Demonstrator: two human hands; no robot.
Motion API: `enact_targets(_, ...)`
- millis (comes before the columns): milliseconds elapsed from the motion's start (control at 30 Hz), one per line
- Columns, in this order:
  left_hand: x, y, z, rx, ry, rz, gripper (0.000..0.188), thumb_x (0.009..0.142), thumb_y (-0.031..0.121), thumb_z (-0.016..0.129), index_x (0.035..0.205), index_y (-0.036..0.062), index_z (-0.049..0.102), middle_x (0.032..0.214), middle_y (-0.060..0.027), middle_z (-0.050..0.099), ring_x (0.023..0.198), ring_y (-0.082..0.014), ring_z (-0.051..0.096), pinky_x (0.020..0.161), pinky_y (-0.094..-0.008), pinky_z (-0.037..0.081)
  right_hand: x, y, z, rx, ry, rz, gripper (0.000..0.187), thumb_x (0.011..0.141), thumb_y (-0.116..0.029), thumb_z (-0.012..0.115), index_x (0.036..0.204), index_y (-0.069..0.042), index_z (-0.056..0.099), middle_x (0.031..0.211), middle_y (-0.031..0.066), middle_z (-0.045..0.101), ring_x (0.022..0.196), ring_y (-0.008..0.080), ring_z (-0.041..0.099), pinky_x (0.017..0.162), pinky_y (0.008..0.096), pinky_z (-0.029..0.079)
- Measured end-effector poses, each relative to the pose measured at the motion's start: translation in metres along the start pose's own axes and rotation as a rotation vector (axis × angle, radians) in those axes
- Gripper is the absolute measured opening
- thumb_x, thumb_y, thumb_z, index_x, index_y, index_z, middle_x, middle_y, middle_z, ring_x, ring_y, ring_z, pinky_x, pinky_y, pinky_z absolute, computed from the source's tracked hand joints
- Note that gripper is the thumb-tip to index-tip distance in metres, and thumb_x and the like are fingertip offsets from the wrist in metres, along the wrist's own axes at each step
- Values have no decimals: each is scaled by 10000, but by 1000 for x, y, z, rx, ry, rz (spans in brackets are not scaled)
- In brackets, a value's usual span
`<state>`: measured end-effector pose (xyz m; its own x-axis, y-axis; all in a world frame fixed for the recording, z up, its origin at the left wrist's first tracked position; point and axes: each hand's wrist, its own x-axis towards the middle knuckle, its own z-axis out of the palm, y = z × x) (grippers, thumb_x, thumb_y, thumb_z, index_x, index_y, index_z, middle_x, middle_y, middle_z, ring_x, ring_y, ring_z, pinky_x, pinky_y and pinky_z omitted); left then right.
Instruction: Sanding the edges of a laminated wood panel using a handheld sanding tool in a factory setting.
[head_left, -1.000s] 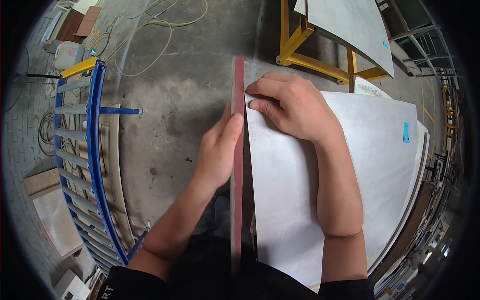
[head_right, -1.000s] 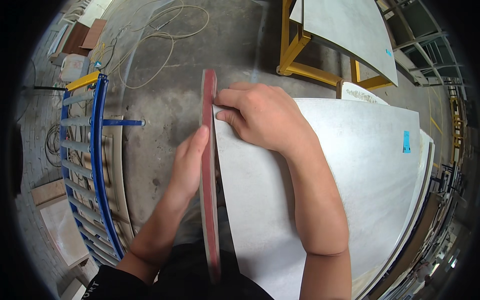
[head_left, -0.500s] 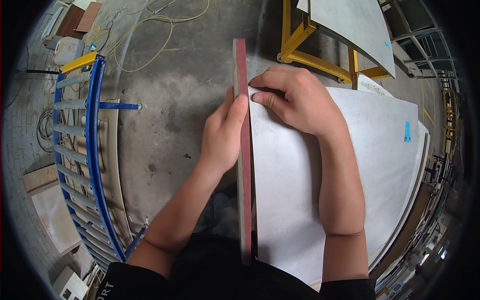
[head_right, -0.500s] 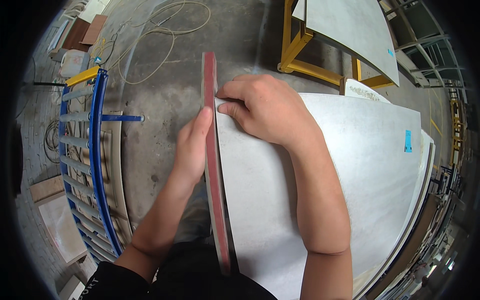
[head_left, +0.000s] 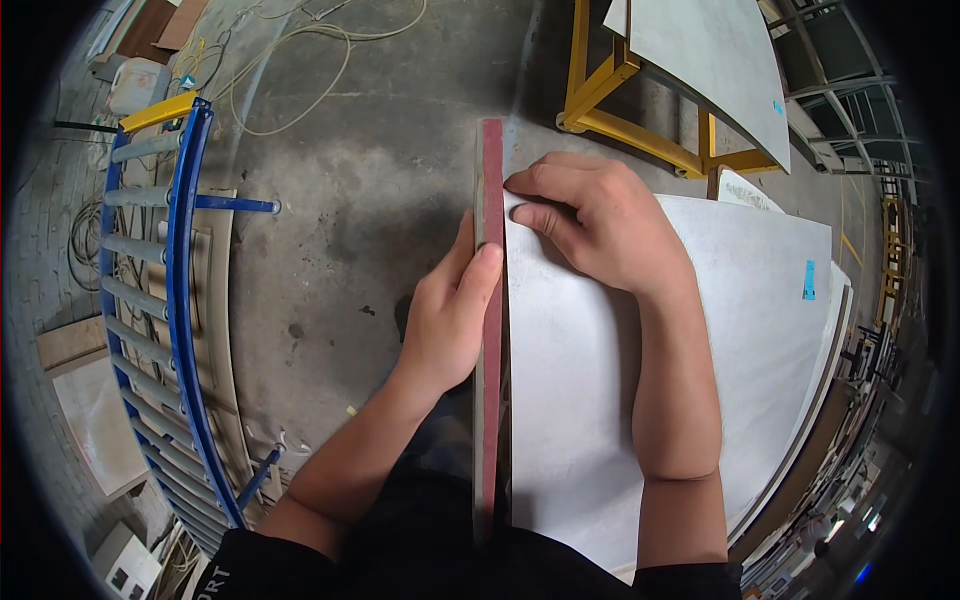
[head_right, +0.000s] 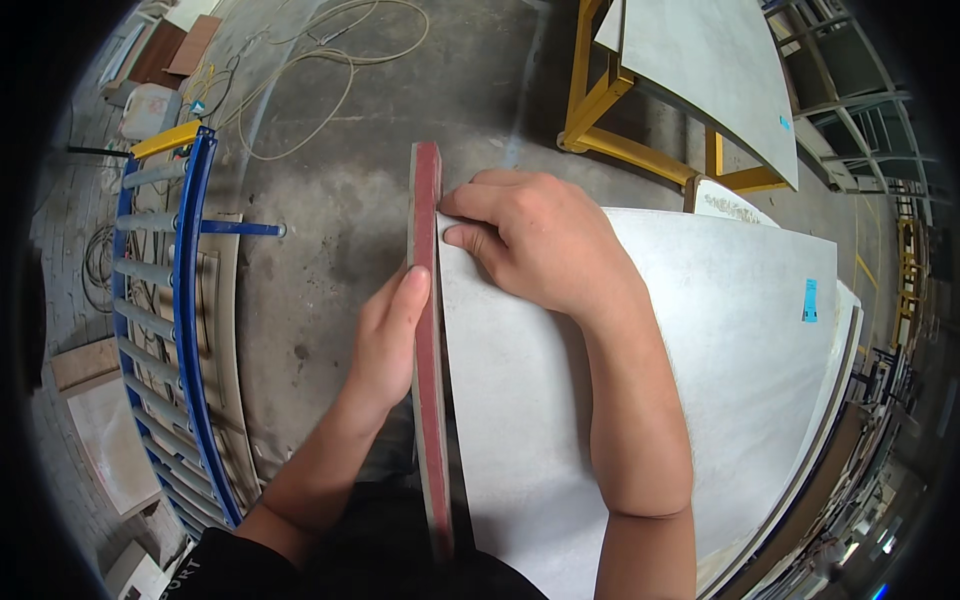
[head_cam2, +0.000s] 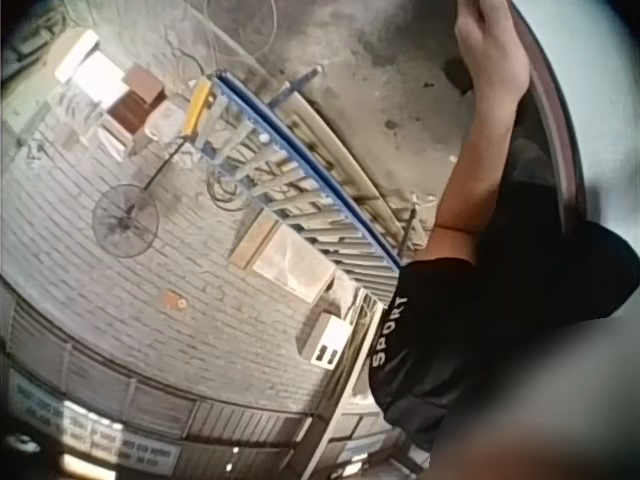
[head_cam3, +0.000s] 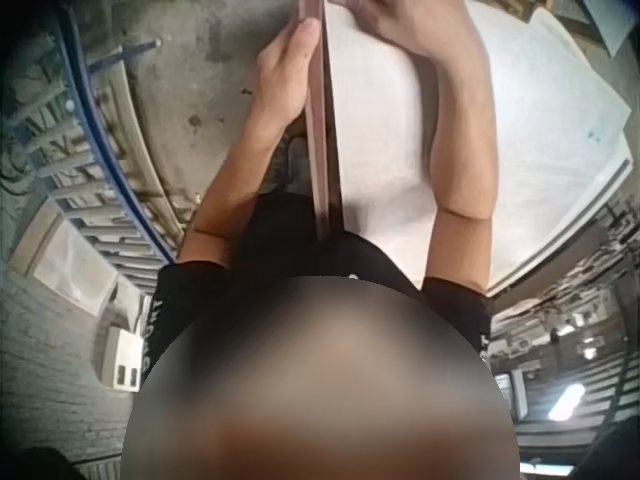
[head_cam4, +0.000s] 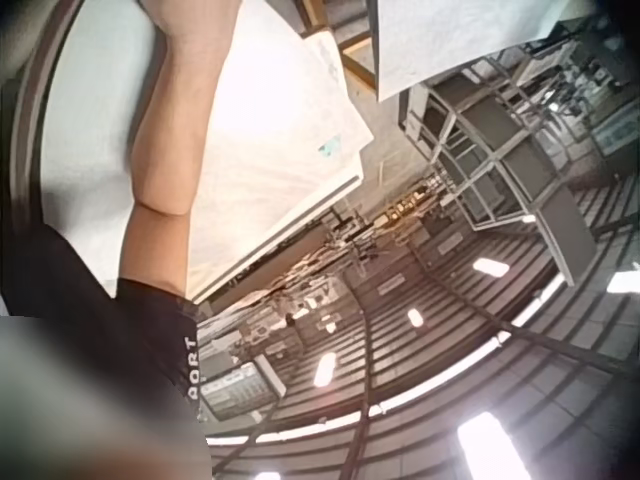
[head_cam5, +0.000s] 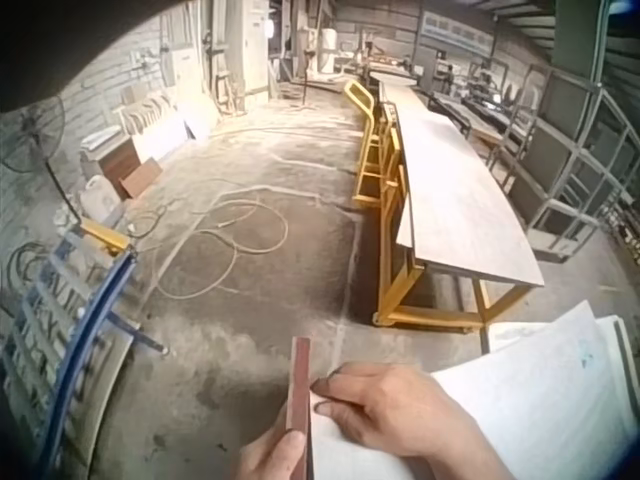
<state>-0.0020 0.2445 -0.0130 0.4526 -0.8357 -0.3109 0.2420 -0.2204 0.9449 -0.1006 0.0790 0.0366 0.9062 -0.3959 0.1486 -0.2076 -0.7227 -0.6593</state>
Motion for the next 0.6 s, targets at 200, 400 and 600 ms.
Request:
enact_targets(200, 12, 8, -6, -44, -69, -52, 486, 1046, 354, 444, 1389, 14, 501, 1121, -99, 647, 1029, -125, 564, 915, -270, 440, 0, -2, 0, -9, -12, 18, 200, 834, -146, 723, 986, -21, 685, 873, 143, 653, 775, 348, 616, 686, 400, 493)
enact_targets(400, 12, 6, -5, -53, -83, -62, 496, 1045, 340, 436, 1414, 12, 469, 1184, -114, 630, 1086, -140, 559, 961, -272, 421, 2, -2, 0, 2, -9, 31, 205, 828, -152, 728, 981, -22, 685, 868, 143, 653, 779, 342, 618, 687, 396, 493)
enact_targets(600, -8, -4, 2, 11, 3, 41, 449, 1042, 337, 436, 1373, 41, 505, 1092, -103, 646, 1009, -130, 564, 910, -277, 440, 1, 0, 1, -14, -12, 30, 206, 825, -151, 733, 979, -24, 683, 859, 141, 650, 786, 341, 613, 694, 397, 491)
